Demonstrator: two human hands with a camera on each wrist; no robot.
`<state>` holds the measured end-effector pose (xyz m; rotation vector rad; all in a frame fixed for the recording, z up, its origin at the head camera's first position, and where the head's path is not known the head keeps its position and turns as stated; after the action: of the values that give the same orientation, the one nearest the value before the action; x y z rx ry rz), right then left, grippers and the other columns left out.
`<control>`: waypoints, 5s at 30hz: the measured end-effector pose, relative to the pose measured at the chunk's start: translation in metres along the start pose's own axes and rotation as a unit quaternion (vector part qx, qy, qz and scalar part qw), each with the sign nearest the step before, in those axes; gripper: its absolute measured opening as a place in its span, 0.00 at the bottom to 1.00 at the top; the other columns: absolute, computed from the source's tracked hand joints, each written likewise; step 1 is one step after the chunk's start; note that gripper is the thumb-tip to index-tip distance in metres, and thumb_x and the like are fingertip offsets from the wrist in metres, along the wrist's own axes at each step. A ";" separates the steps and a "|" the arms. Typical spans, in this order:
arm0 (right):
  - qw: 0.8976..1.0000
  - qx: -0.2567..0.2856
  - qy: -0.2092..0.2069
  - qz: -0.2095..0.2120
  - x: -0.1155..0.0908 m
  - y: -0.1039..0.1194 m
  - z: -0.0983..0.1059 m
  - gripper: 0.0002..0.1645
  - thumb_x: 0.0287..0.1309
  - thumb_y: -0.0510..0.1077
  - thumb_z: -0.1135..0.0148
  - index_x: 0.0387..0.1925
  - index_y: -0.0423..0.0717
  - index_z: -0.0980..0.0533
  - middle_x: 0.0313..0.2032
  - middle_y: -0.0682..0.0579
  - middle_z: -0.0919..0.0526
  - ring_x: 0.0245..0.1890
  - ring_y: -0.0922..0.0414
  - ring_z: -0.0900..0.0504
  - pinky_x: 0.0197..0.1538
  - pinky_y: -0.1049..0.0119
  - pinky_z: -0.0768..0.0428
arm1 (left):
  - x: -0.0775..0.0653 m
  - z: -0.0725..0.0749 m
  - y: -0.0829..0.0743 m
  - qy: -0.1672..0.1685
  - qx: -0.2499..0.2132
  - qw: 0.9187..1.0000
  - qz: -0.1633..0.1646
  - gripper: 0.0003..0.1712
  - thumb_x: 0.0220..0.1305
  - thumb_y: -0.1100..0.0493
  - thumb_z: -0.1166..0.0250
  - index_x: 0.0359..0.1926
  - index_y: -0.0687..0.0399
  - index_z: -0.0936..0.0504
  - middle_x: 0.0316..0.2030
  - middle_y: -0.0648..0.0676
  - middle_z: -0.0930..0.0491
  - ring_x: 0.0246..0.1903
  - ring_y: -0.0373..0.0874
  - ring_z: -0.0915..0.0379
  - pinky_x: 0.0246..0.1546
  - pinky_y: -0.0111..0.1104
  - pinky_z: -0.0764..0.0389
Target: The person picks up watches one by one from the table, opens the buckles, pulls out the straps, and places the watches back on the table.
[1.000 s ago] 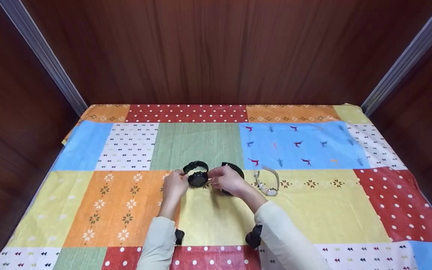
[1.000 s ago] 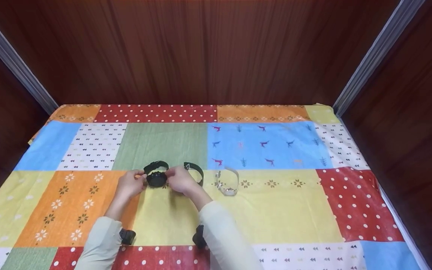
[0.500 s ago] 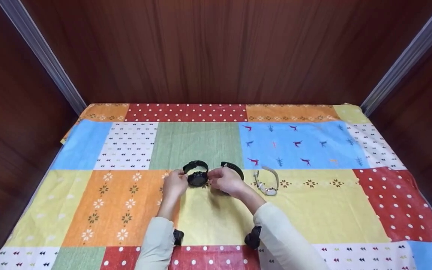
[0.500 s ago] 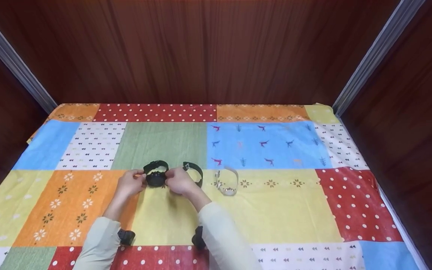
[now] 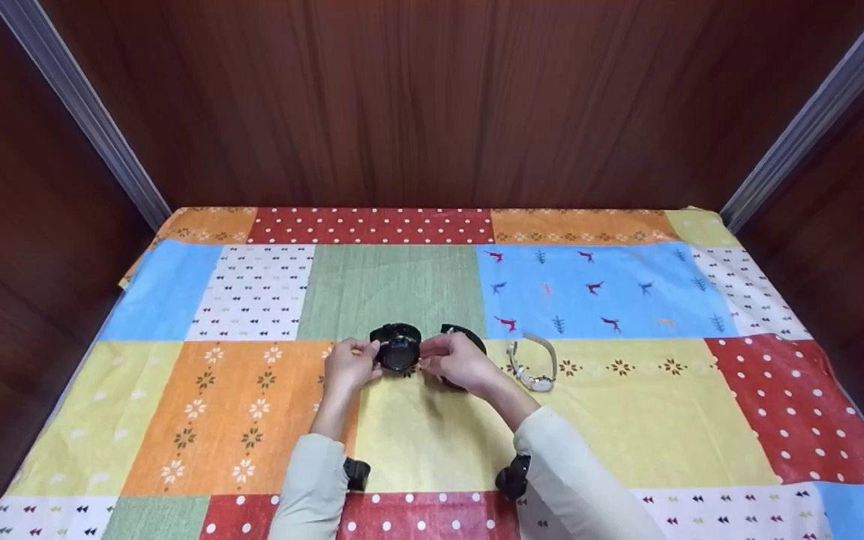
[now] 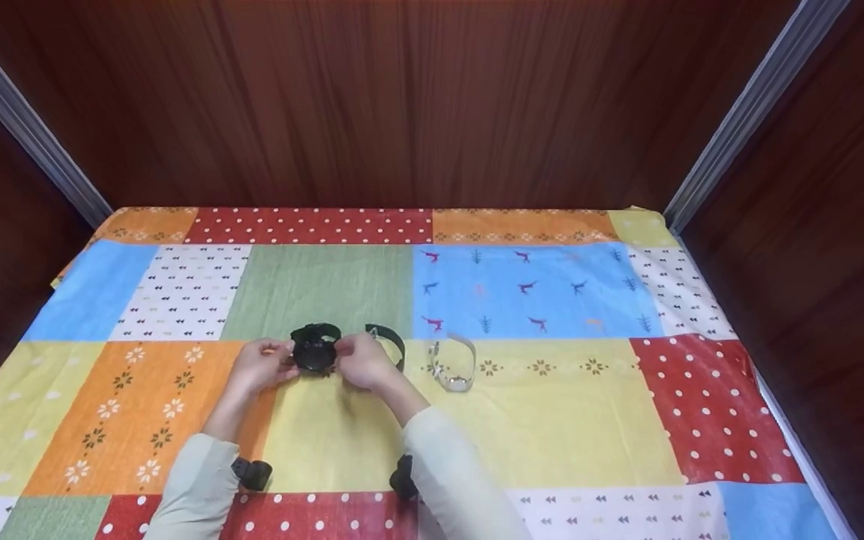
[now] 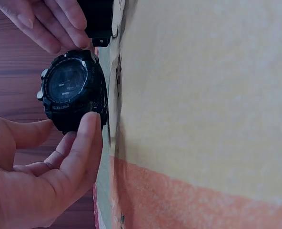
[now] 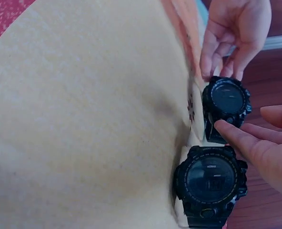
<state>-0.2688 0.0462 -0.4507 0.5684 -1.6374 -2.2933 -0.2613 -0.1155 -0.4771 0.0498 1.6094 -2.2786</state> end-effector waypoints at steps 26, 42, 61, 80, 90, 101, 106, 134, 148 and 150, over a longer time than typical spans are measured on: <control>0.989 0.148 -0.004 -0.010 -0.017 0.017 0.023 0.18 0.59 0.27 0.55 0.50 0.19 0.35 0.43 0.30 0.25 0.43 0.45 0.22 0.50 0.56 0.25 | -0.011 -0.002 -0.016 0.025 -0.155 0.987 0.033 0.20 0.60 0.64 0.41 0.46 0.79 0.30 0.38 0.71 0.26 0.24 0.47 0.20 0.26 0.29 0.20; 0.984 0.168 -0.042 -0.034 -0.034 0.005 0.068 0.19 0.61 0.30 0.55 0.51 0.19 0.38 0.35 0.39 0.23 0.33 0.51 0.20 0.43 0.56 0.22 | -0.032 -0.034 -0.046 0.104 -0.183 0.978 -0.015 0.14 0.58 0.66 0.39 0.42 0.76 0.27 0.29 0.61 0.23 0.23 0.43 0.23 0.30 0.33 0.20; 0.982 0.187 -0.025 -0.015 -0.052 -0.006 0.091 0.15 0.55 0.27 0.48 0.44 0.18 0.35 0.28 0.46 0.23 0.25 0.56 0.20 0.39 0.59 0.20 | -0.050 -0.069 -0.058 0.192 -0.194 0.962 -0.030 0.12 0.60 0.66 0.41 0.40 0.74 0.29 0.29 0.59 0.25 0.25 0.43 0.24 0.31 0.32 0.20; 0.989 0.148 -0.006 -0.020 -0.064 -0.006 0.097 0.22 0.56 0.28 0.47 0.49 0.15 0.39 0.32 0.42 0.23 0.27 0.55 0.19 0.41 0.56 0.21 | -0.054 -0.077 -0.062 0.226 -0.175 0.958 -0.023 0.15 0.60 0.65 0.40 0.42 0.75 0.28 0.30 0.59 0.25 0.24 0.43 0.24 0.31 0.32 0.20; 0.992 0.122 -0.021 -0.018 -0.065 -0.001 0.103 0.23 0.55 0.27 0.45 0.50 0.16 0.38 0.32 0.45 0.22 0.28 0.56 0.19 0.43 0.58 0.22 | -0.053 -0.074 -0.074 0.222 -0.173 0.958 -0.051 0.17 0.57 0.70 0.39 0.46 0.77 0.29 0.32 0.58 0.26 0.28 0.43 0.25 0.34 0.35 0.20; 0.995 0.009 -0.085 0.044 -0.066 0.016 0.111 0.19 0.46 0.27 0.37 0.44 0.25 0.27 0.39 0.34 0.21 0.38 0.54 0.20 0.44 0.67 0.23 | -0.054 -0.068 -0.089 0.199 -0.162 0.962 -0.088 0.14 0.51 0.76 0.38 0.42 0.74 0.26 0.35 0.61 0.24 0.31 0.42 0.26 0.35 0.32 0.21; 0.993 0.012 -0.100 0.055 -0.068 0.019 0.110 0.18 0.44 0.26 0.36 0.41 0.27 0.26 0.40 0.35 0.21 0.42 0.46 0.20 0.44 0.64 0.22 | -0.057 -0.067 -0.092 0.190 -0.150 0.962 -0.126 0.16 0.49 0.75 0.36 0.42 0.73 0.25 0.36 0.61 0.23 0.34 0.46 0.24 0.35 0.33 0.21; 0.990 -0.074 -0.063 0.100 -0.071 0.034 0.104 0.17 0.45 0.32 0.33 0.40 0.31 0.22 0.38 0.39 0.19 0.38 0.49 0.21 0.40 0.68 0.22 | -0.073 -0.066 -0.111 0.172 -0.004 0.954 -0.247 0.17 0.49 0.68 0.32 0.42 0.63 0.21 0.39 0.57 0.20 0.42 0.49 0.25 0.46 0.39 0.28; 0.987 -0.092 -0.052 0.117 -0.072 0.042 0.098 0.15 0.45 0.33 0.33 0.38 0.31 0.21 0.35 0.41 0.19 0.35 0.51 0.21 0.39 0.69 0.22 | -0.082 -0.066 -0.122 0.137 0.084 0.944 -0.289 0.20 0.48 0.59 0.30 0.45 0.56 0.20 0.36 0.52 0.20 0.40 0.46 0.26 0.42 0.39 0.29; 0.987 -0.096 -0.048 0.117 -0.073 0.043 0.097 0.15 0.45 0.33 0.33 0.38 0.31 0.21 0.35 0.41 0.19 0.35 0.51 0.21 0.39 0.69 0.22 | -0.083 -0.065 -0.124 0.133 0.093 0.941 -0.296 0.20 0.48 0.59 0.30 0.45 0.55 0.19 0.36 0.52 0.21 0.39 0.46 0.26 0.41 0.39 0.29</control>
<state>-0.2494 0.1449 -0.3704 0.2126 -1.4155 -2.2965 -0.2316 0.0026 -0.3689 -0.0978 1.7002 -2.9937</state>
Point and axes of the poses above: each hand's wrist, its own x-axis towards the middle knuckle, its own z-axis out of the back of the hand, y = z × x, the point moved 8 cm from there along x, towards the middle knuckle
